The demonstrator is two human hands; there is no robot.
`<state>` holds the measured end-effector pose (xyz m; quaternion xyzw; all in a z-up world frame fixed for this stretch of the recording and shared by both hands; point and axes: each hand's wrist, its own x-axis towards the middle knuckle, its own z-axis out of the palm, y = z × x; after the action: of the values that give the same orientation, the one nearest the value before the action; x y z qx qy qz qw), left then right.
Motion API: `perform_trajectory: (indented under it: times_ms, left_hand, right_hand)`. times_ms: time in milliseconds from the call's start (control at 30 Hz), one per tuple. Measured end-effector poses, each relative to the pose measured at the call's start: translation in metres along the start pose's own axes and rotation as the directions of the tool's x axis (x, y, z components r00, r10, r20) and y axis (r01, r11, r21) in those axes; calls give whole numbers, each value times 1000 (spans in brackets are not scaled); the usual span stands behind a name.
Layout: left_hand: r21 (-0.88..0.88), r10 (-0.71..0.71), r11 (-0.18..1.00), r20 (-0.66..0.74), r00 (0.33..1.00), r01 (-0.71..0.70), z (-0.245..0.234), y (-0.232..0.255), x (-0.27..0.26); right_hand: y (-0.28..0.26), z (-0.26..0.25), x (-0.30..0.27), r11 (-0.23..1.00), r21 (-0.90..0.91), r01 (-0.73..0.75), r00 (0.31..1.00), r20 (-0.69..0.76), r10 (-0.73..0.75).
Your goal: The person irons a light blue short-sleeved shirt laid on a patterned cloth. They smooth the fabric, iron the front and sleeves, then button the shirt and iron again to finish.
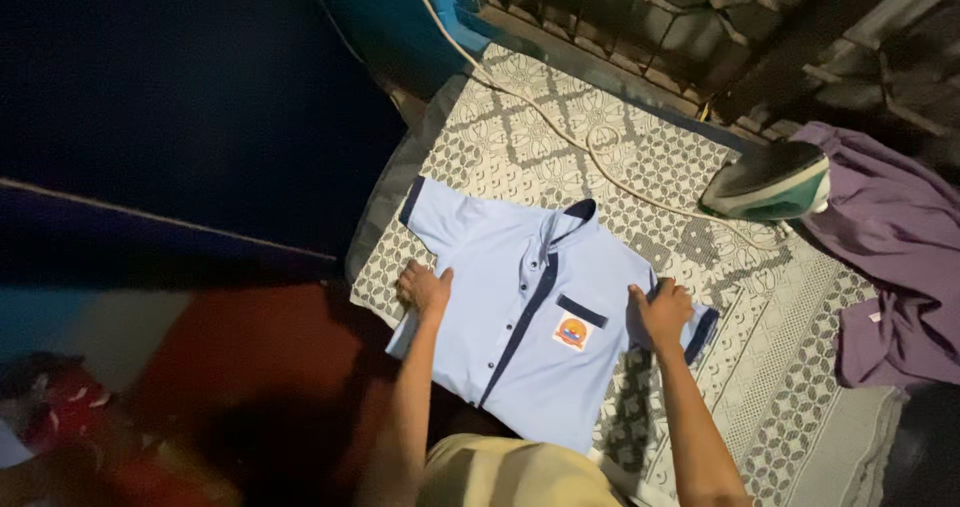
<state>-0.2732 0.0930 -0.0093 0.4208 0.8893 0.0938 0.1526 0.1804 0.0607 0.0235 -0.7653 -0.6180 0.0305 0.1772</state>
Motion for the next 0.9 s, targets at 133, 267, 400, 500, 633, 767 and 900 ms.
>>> perform_trajectory:
  times_ms: [133,267,400,500,633,767,900]
  left_hand:
    - [-9,65,998,158,985,-65,-12,-25,20]
    - [-53,199,979,490,849,-198,-12,-34,31]
    - [-370,450,887,567,690,-276,3,-22,29]
    - [-550,455,834,643,616,-42,13,-11,19]
    - [-627,538,779,673,507,5,33,13,-14]
    - [-541,526,839,771,360,-68,57,41,-59]
    - [-453,570,801,777,267,-392,72,62,-79]
  right_hand:
    - [-2,-7,19,950,-103,-293,921,237,310]
    - [19,-29,31,945,-56,-323,886,332,323]
    - [42,-54,32,900,85,-428,813,470,343]
    - [64,-82,27,909,67,-410,831,437,343]
    - [101,-123,18,836,-52,-546,725,472,502]
    - [131,-165,-1,739,-75,-670,660,396,638]
    - [132,-183,-19,743,-561,-365,876,62,478]
